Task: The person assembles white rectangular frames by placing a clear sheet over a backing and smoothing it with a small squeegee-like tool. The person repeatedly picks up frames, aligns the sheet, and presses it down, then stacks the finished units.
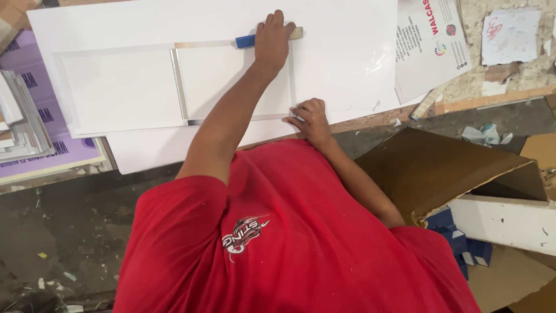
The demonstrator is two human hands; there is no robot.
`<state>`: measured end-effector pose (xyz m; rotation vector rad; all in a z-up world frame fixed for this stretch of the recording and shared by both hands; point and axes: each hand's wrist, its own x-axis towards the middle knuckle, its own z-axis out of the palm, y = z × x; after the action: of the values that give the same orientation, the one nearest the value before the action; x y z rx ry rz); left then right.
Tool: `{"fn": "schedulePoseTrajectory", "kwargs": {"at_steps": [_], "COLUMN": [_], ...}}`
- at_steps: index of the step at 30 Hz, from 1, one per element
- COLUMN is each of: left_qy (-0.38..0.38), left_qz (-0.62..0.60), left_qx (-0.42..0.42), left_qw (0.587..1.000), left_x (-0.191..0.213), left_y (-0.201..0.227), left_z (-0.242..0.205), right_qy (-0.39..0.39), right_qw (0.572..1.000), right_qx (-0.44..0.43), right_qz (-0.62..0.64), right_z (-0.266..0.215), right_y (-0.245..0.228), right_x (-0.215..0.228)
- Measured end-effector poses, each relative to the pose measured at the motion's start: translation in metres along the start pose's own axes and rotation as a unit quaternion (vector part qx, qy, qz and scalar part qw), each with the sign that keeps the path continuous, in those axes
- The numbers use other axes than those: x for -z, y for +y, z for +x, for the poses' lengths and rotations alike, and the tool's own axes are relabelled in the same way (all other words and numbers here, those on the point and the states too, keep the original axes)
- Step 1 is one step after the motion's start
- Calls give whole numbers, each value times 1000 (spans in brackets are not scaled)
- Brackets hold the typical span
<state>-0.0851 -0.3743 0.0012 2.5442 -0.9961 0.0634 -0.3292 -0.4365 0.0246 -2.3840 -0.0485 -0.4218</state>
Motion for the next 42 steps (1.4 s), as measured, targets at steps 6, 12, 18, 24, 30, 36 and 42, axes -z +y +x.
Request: {"fn": "schedulePoseTrajectory", "kwargs": {"at_steps": [6,12,18,24,30,36,42], "left_qy": [51,-21,-90,-83,-142,-201,-71], "left_qz": [2,-71,-78,-53,-37,-64,-60], "left_qx": [-77,-166,-194,-251,-307,-326,-370], "left_qw": [996,983,974,963,940,921,924], "left_x": [6,19,48,59,78,100,75], "left_y": [0,16,43,41,26,-8,-6], "left_z": [-12,-92,-156,-163,-177,-183,-153], "right_qy": [31,76,-37,-206,-226,-281,-284], "right_qw": [999,990,994,976,971,955,954], "right_qx": [-21,-112,-67,-30,-19,-13,-35], "right_qz": [-9,-43,-74,-67,-81,-94,-92], "right_z": [-6,-12,5,28,38,37,38], "right_y": [2,-3,-1,8,-3,-3,-1], "right_x": [-3,-11,1,30,38,45,40]}}
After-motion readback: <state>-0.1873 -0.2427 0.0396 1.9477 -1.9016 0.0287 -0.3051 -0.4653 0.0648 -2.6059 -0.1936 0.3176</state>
